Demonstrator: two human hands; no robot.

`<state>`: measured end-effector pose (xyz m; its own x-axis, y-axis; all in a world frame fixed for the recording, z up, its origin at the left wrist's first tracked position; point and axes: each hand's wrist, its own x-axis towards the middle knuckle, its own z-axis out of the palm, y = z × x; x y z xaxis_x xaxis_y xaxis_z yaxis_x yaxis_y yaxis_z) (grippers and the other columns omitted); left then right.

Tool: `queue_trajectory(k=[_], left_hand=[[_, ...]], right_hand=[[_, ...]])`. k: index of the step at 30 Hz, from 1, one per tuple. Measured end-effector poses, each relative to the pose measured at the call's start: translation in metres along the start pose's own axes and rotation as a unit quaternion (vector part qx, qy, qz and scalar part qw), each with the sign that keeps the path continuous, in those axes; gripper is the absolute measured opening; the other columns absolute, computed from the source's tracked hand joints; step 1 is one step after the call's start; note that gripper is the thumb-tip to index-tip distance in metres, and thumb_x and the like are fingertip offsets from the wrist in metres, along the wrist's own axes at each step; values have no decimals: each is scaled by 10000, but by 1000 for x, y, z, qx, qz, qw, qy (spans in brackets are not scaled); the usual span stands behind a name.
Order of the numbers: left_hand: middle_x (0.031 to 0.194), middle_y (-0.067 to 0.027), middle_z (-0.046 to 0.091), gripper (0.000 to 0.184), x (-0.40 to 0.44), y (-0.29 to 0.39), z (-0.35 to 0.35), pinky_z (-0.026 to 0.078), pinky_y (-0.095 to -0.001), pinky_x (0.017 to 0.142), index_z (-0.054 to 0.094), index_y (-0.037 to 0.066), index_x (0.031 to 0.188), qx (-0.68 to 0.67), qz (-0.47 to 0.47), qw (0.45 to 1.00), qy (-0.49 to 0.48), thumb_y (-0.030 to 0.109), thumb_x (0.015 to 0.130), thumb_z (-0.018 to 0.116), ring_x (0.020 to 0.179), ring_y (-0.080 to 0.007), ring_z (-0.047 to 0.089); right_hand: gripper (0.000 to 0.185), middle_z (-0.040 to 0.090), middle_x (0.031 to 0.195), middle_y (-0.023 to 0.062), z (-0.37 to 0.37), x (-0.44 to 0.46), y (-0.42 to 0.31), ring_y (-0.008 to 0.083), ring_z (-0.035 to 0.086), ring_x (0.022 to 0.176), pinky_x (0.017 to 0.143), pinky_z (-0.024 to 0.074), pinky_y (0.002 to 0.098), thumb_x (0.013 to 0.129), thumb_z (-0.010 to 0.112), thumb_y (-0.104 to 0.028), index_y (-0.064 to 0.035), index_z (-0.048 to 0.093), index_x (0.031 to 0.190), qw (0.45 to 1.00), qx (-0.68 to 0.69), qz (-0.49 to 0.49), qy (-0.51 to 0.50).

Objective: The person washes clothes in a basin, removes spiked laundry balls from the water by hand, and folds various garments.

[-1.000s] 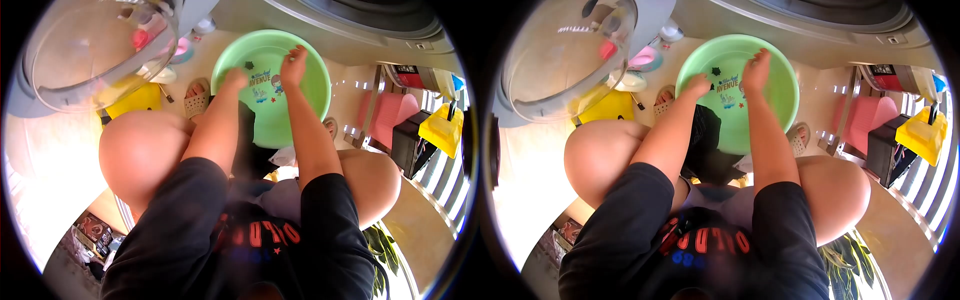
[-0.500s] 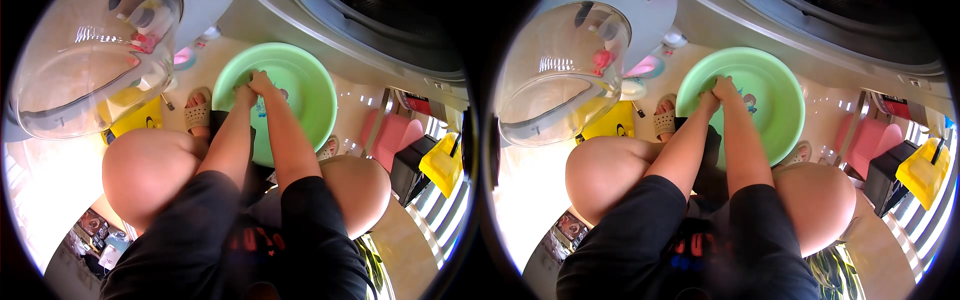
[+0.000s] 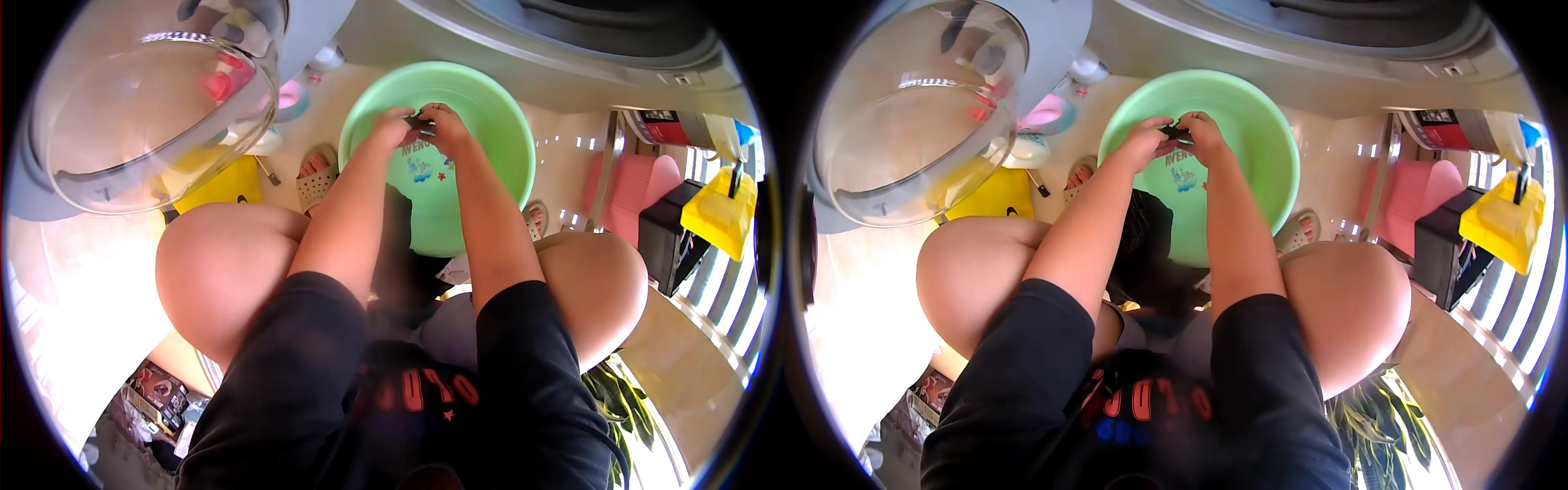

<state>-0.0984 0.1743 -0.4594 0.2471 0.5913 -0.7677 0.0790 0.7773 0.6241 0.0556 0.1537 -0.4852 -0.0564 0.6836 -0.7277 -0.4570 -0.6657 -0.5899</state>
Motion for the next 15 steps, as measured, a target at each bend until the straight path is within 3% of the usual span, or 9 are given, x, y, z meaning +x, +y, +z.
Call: queue_trajectory(k=[2, 5, 6, 8, 9, 12, 15], left_hand=[[1185, -184, 587, 461, -13, 13, 0, 547, -366, 891, 527, 64, 1348, 12, 26, 999, -43, -56, 908, 459, 1021, -273, 655], [1139, -167, 615, 418, -35, 21, 7, 553, -359, 874, 543, 51, 1329, -16, -3, 994, -106, -36, 925, 482, 997, -254, 664], [1122, -160, 627, 410, -42, 26, 16, 565, -351, 831, 547, 44, 1321, 45, 1, 994, -101, -27, 921, 500, 953, -248, 675], [1065, -153, 661, 374, -59, 34, 31, 589, -320, 695, 585, 17, 1267, 181, 35, 979, -84, 20, 893, 579, 801, -221, 700], [893, -156, 684, 277, -73, 38, 43, 567, -302, 581, 675, -21, 1104, 236, 64, 968, -63, 13, 834, 625, 688, -203, 688], [803, -114, 687, 196, -114, 67, 70, 555, -308, 541, 705, -18, 949, 414, 43, 900, -129, 112, 805, 680, 617, -192, 678], [959, -119, 684, 261, -154, 120, 88, 583, -292, 628, 665, -9, 1065, 447, 57, 879, -155, 94, 825, 659, 738, -193, 704]], right_hand=[[185, 608, 945, 115, -1, -24, -24, 262, 654, 877, 781, 575, 411, 842, 610, -16, -29, 534, 1010, 999, -18, -10, -26], [194, 636, 974, 127, -19, -64, -71, 246, 675, 874, 812, 581, 353, 881, 661, -94, -18, 569, 1035, 978, -190, 36, -81], [211, 660, 925, 138, -23, -84, -85, 224, 688, 772, 721, 596, 336, 875, 682, -114, 2, 590, 1025, 955, -288, 11, -65], [219, 666, 864, 127, -22, -116, -116, 202, 686, 716, 647, 589, 317, 882, 680, -130, 24, 589, 1009, 848, -518, 69, -83], [227, 666, 852, 124, -23, -130, -126, 198, 685, 709, 629, 585, 313, 885, 679, -136, 33, 587, 1005, 791, -595, 111, -91], [226, 675, 833, 131, -26, -196, -149, 201, 690, 695, 625, 582, 296, 855, 701, -146, 46, 642, 959, 839, -532, 38, -108], [243, 674, 894, 146, -37, -247, -171, 199, 692, 732, 647, 584, 293, 865, 696, -133, 61, 622, 991, 908, -411, -8, -81]])
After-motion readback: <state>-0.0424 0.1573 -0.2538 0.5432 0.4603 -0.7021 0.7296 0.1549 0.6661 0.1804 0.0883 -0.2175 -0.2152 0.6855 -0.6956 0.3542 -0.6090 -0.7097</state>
